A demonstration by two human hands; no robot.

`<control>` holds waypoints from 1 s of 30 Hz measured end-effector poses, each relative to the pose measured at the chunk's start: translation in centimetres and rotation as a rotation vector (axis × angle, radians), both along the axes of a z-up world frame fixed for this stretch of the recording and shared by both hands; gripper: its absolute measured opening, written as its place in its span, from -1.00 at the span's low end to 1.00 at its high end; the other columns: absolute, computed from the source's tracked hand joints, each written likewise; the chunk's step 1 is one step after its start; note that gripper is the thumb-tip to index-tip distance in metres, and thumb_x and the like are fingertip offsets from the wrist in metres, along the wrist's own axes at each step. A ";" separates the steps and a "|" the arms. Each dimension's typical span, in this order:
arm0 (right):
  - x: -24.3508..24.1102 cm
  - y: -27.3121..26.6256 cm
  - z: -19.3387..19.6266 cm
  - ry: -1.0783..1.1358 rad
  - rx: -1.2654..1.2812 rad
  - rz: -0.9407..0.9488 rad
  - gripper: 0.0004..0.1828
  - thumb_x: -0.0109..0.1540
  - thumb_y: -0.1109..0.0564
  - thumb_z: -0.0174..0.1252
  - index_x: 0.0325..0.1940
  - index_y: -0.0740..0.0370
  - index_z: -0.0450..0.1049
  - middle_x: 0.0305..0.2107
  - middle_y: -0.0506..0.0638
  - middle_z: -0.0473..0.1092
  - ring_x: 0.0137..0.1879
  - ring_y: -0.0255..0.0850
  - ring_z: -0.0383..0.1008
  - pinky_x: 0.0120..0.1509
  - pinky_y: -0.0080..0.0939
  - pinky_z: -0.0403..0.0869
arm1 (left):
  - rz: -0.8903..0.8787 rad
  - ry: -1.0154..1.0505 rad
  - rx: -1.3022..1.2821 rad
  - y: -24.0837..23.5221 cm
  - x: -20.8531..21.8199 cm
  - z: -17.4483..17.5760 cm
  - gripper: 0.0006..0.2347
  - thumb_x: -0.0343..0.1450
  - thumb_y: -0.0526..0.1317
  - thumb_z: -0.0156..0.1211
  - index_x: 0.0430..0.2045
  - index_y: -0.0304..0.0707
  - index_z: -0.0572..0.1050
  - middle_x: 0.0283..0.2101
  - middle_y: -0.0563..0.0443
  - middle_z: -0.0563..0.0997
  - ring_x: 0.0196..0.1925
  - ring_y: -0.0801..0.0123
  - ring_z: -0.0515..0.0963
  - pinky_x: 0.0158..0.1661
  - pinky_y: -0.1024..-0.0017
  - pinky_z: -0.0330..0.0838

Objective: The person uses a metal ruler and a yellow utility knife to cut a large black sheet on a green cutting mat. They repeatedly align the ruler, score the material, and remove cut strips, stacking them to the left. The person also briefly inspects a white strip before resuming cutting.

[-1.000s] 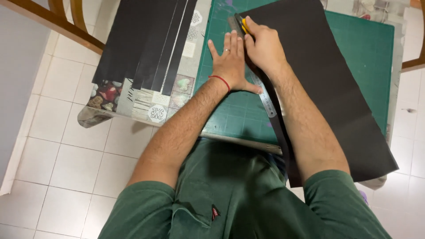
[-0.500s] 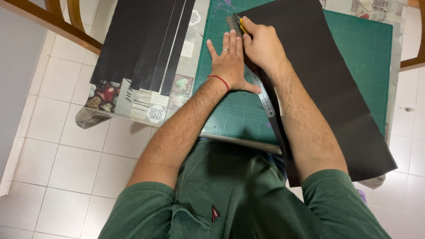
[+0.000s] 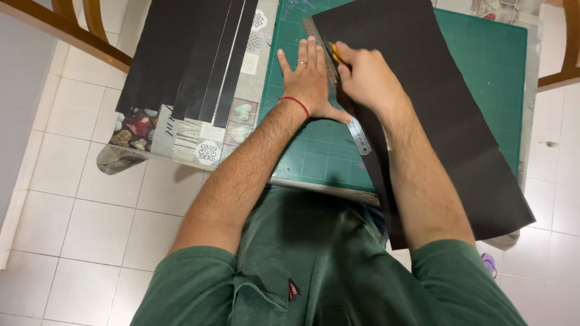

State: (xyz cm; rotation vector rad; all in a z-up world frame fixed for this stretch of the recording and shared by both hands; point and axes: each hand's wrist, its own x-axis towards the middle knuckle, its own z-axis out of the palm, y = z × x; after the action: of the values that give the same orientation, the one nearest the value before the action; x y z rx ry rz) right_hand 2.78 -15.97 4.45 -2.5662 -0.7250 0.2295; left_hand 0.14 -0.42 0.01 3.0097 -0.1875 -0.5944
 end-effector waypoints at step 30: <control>-20.5 -13.5 0.3 0.156 -0.090 -0.169 -0.33 0.45 0.16 0.07 0.69 0.24 0.32 0.25 0.22 0.58 0.28 0.17 0.60 0.39 0.05 0.49 | 0.025 -0.021 -0.046 0.1 -0.2 0.1 0.63 -0.01 0.85 0.28 0.70 -0.50 -0.32 0.78 -0.32 -0.42 0.79 -0.14 -0.46 0.47 -0.73 -0.45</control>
State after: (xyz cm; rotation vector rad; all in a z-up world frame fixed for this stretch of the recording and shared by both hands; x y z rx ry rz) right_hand -17.71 -29.44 4.74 -2.6405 -0.4470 0.4105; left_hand -0.07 -0.34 0.13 2.9707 -0.1625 -0.5490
